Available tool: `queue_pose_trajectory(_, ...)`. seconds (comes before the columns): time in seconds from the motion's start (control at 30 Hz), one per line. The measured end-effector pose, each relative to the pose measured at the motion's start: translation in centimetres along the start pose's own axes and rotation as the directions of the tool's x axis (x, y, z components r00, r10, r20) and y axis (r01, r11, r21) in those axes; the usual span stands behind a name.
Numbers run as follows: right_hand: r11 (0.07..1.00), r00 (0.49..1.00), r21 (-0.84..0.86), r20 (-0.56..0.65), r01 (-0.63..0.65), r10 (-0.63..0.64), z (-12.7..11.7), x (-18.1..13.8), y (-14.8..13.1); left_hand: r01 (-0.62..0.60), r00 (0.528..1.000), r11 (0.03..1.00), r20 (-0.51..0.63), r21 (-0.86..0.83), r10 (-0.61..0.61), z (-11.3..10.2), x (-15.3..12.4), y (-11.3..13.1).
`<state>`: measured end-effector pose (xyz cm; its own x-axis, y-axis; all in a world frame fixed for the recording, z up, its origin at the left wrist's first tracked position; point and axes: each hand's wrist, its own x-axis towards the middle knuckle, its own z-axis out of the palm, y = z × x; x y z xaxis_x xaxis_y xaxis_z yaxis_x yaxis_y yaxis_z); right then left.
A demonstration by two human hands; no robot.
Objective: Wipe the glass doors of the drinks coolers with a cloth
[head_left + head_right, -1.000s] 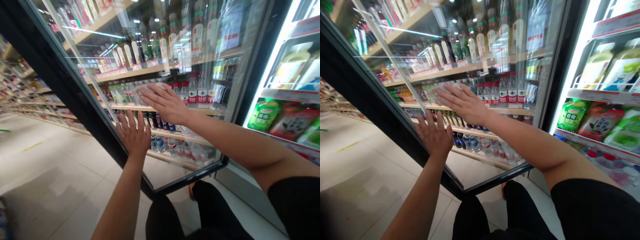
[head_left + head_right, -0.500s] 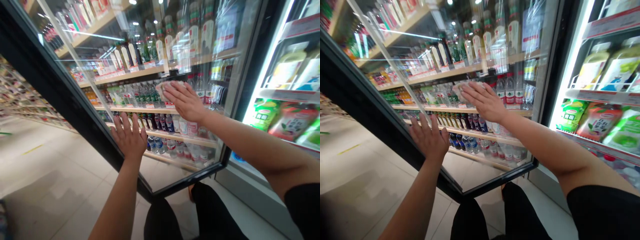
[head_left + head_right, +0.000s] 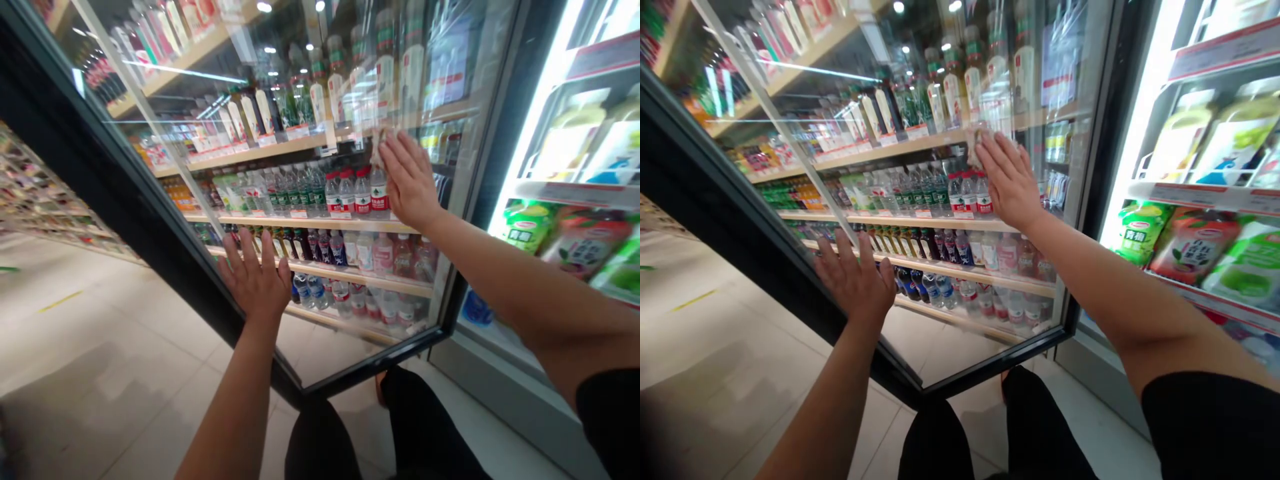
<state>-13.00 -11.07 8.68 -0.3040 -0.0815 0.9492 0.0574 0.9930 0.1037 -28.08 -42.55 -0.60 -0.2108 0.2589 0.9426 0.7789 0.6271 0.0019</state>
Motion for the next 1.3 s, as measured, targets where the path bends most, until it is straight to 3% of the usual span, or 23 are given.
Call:
queue_pose_trajectory(0.1, 0.985, 0.975, 0.15, -0.188, -0.085, 0.113, 0.1, 1.9, 2.0, 0.011, 1.0, 1.0, -0.011, -0.009, -0.011, 0.1, 0.0, -0.1)
queue_pose_trajectory(0.17, 0.98, 0.958, 0.169, -0.247, -0.106, 0.146, 0.4, 1.7, 2.1, 0.024, 1.0, 1.0, -0.008, -0.02, -0.024, 0.2, 0.0, 0.0)
queue_pose_trajectory(0.3, 0.991, 0.979, 0.014, -0.149, -0.135, 0.135, 1.3, -2.7, -0.2, 0.037, 0.999, 0.999, 0.007, -0.027, -0.036, 0.1, 0.1, 0.1)
queue_pose_trajectory(0.4, 0.984, 0.978, -0.011, -0.114, -0.179, 0.176, 2.1, -5.6, -2.5, 0.039, 0.999, 0.999, 0.008, -0.029, -0.039, 0.1, 0.0, -0.2)
queue_pose_trajectory(0.53, 0.963, 0.956, 0.082, -0.121, -0.258, 0.267, 3.4, -5.1, -7.0, 0.052, 0.998, 0.998, -0.022, -0.032, -0.053, 0.2, 0.2, 0.2)
queue_pose_trajectory(0.63, 0.935, 0.963, 0.237, 0.014, -0.265, 0.27, 4.3, -3.3, -11.7, -0.104, 0.993, 0.99, -0.063, -0.098, 0.098, 0.3, 1.4, 2.3)
queue_pose_trajectory(0.7, 0.902, 0.972, 0.362, 0.095, -0.235, 0.215, 4.7, -2.4, -14.3, -0.297, 0.955, 0.931, -0.06, -0.211, 0.291, 0.5, 2.8, 4.4)
queue_pose_trajectory(0.77, 0.859, 0.98, 0.472, 0.104, -0.199, 0.17, 4.7, -2.0, -15.5, -0.368, 0.927, 0.874, -0.049, -0.317, 0.372, 0.7, 4.3, 6.1)
queue_pose_trajectory(0.83, 0.835, 0.987, 0.526, 0.071, -0.16, 0.144, 4.0, -1.6, -14.7, -0.333, 0.938, 0.881, -0.022, -0.337, 0.346, 1.0, 5.5, 7.1)
queue_pose_trajectory(0.9, 0.876, 0.99, 0.463, 0.032, -0.134, 0.134, 2.8, -0.8, -12.2, -0.328, 0.939, 0.906, 0.007, -0.269, 0.343, 1.2, 6.1, 7.3)
queue_pose_trajectory(1.0, 0.973, 0.981, 0.134, -0.021, -0.188, 0.192, 0.6, 1.0, -6.8, -0.392, 0.918, 0.908, 0.006, -0.146, 0.397, 1.4, 5.6, 6.9)
queue_pose_trajectory(1.13, 0.954, 0.973, -0.194, -0.02, -0.228, 0.229, -0.6, 2.8, -1.1, -0.396, 0.918, 0.908, -0.051, -0.135, 0.393, 1.7, 4.8, 6.3)
queue_pose_trajectory(1.2, 0.952, 0.979, -0.227, -0.025, -0.203, 0.203, -0.3, 2.9, 0.1, -0.366, 0.93, 0.914, -0.048, -0.174, 0.363, 1.3, 5.6, 5.6)
queue_pose_trajectory(1.3, 0.959, 0.979, -0.2, -0.043, -0.203, 0.198, 0.1, 2.4, 0.2, -0.272, 0.962, 0.946, -0.054, -0.176, 0.267, -0.3, 8.9, 3.6)
